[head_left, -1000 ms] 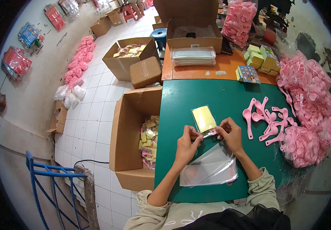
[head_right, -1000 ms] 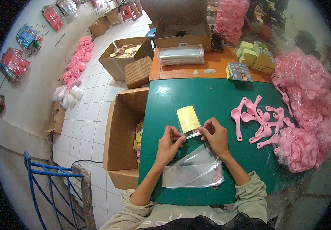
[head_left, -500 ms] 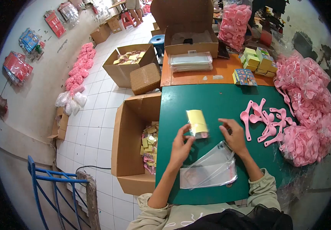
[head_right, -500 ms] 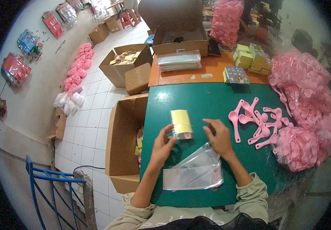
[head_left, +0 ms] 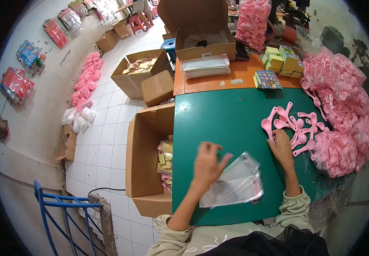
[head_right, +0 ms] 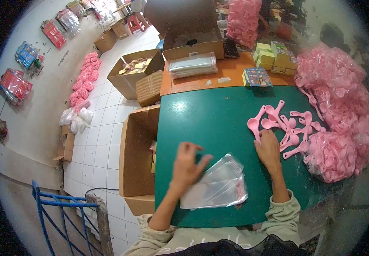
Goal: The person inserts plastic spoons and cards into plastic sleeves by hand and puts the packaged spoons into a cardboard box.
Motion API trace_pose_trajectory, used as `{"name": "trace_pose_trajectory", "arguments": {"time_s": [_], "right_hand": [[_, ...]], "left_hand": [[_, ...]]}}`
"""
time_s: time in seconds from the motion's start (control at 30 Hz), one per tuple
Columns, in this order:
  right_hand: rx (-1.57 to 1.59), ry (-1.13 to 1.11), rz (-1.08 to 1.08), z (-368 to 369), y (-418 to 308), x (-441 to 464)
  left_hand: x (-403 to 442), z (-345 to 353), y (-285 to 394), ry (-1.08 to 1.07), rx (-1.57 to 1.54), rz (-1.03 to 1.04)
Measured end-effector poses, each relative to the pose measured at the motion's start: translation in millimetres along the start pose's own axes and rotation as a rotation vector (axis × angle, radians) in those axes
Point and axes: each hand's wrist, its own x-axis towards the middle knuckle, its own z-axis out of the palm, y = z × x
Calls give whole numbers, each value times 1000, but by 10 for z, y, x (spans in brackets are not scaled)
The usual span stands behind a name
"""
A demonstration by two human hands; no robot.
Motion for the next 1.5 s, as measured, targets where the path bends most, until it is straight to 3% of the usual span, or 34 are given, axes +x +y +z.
{"name": "trace_pose_trajectory", "arguments": {"time_s": [0.13, 0.27, 0.37, 0.47, 0.57, 0.77, 0.87, 1.37, 1.5], "right_hand": [[96, 44, -32, -109, -192, 61], [271, 125, -97, -198, -470, 77], [341, 80, -173, -245, -536, 75], [649, 77, -62, -246, -638, 37], [753, 104, 5, -172, -633, 11], [628, 149, -56, -115, -666, -25], [670, 159, -74, -105, -687, -32], [408, 185, -197, -99, -787, -41], [419, 170, -182, -89, -800, -49]], "left_hand": [[-153, 325, 186, -135, 95, 97], [-173, 400, 28, -91, -117, 140], [-159, 369, 66, -126, -327, -33], [-146, 342, 38, -92, -224, 58], [-157, 347, 22, -132, -173, 51], [-118, 284, 95, 16, -60, 127], [-105, 307, 30, -77, -194, 38], [37, 118, 2, 138, -361, -59], [-32, 120, 57, -65, -158, -23]]}}
